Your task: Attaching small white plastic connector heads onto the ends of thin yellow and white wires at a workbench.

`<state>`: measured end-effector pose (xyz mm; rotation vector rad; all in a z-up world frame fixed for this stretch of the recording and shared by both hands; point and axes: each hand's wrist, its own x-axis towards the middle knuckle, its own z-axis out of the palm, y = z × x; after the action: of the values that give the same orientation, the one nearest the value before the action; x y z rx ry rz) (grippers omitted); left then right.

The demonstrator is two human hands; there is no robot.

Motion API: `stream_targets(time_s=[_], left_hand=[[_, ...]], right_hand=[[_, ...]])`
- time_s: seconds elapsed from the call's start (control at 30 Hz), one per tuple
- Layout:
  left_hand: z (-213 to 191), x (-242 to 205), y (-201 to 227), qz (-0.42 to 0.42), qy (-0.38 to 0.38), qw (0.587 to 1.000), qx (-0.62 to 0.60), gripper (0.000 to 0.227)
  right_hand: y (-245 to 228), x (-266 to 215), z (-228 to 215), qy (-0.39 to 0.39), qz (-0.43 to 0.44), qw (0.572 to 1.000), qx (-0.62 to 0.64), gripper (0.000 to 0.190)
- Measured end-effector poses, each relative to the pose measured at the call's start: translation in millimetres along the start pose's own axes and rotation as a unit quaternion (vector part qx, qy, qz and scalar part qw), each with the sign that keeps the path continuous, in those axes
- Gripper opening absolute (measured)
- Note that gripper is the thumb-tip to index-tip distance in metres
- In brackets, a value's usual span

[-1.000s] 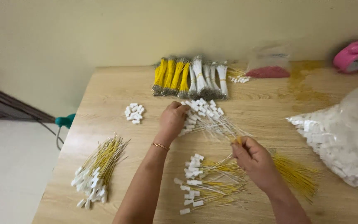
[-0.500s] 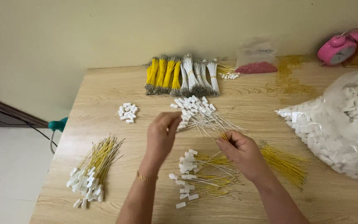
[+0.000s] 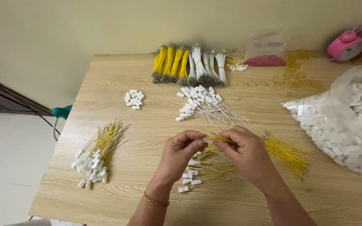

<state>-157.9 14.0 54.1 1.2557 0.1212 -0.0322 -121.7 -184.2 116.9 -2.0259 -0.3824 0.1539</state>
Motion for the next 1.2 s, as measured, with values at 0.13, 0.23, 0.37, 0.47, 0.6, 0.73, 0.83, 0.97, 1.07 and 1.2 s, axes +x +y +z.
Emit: stream_targets(time_s=[0.13, 0.23, 0.37, 0.47, 0.6, 0.73, 0.83, 0.97, 1.07, 1.2], left_hand=[[-6.9, -0.6, -12.5, 0.01, -0.012, 0.999, -0.029, 0.012], [-6.4, -2.4, -13.4, 0.014, -0.023, 0.998, -0.052, 0.013], [-5.8, -3.9, -12.8, 0.013, -0.036, 0.999, -0.034, 0.012], [-6.8, -4.3, -12.1, 0.009, -0.037, 0.999, -0.022, 0.012], [-5.9, -5.2, -4.7, -0.009, -0.026, 0.999, -0.03, 0.014], [-5.3, -4.0, -8.9, -0.016, -0.025, 0.999, -0.026, 0.014], [-5.0, -1.3, -13.1, -0.011, -0.029, 0.999, -0.015, 0.013], [-2.0, 0.2, -13.3, -0.01, -0.029, 0.999, -0.019, 0.012], [-2.7, 0.6, -16.1, -0.01, -0.029, 0.999, -0.021, 0.011], [-3.5, 1.7, -18.6, -0.009, -0.031, 0.999, -0.018, 0.008]], right_hand=[[3.0, -0.8, 1.5, 0.004, -0.026, 0.999, -0.039, 0.017], [1.0, -1.4, 0.8, -0.01, -0.011, 0.999, -0.037, 0.016], [5.4, 0.2, 3.0, -0.029, 0.002, 0.999, -0.032, 0.017], [11.3, 1.0, 3.5, -0.041, -0.033, 0.998, -0.028, 0.018], [19.9, 2.6, 5.0, -0.053, 0.008, 0.998, 0.017, 0.02], [20.3, 3.3, 5.1, -0.083, 0.093, 0.992, 0.011, 0.019], [20.7, 3.8, 5.8, -0.069, 0.054, 0.996, -0.008, 0.02], [15.0, 3.7, 5.7, -0.057, -0.021, 0.998, -0.027, 0.015], [10.1, 3.0, 6.4, -0.053, -0.032, 0.997, -0.046, 0.014], [8.9, 2.4, 8.2, -0.056, -0.006, 0.998, -0.03, 0.015]])
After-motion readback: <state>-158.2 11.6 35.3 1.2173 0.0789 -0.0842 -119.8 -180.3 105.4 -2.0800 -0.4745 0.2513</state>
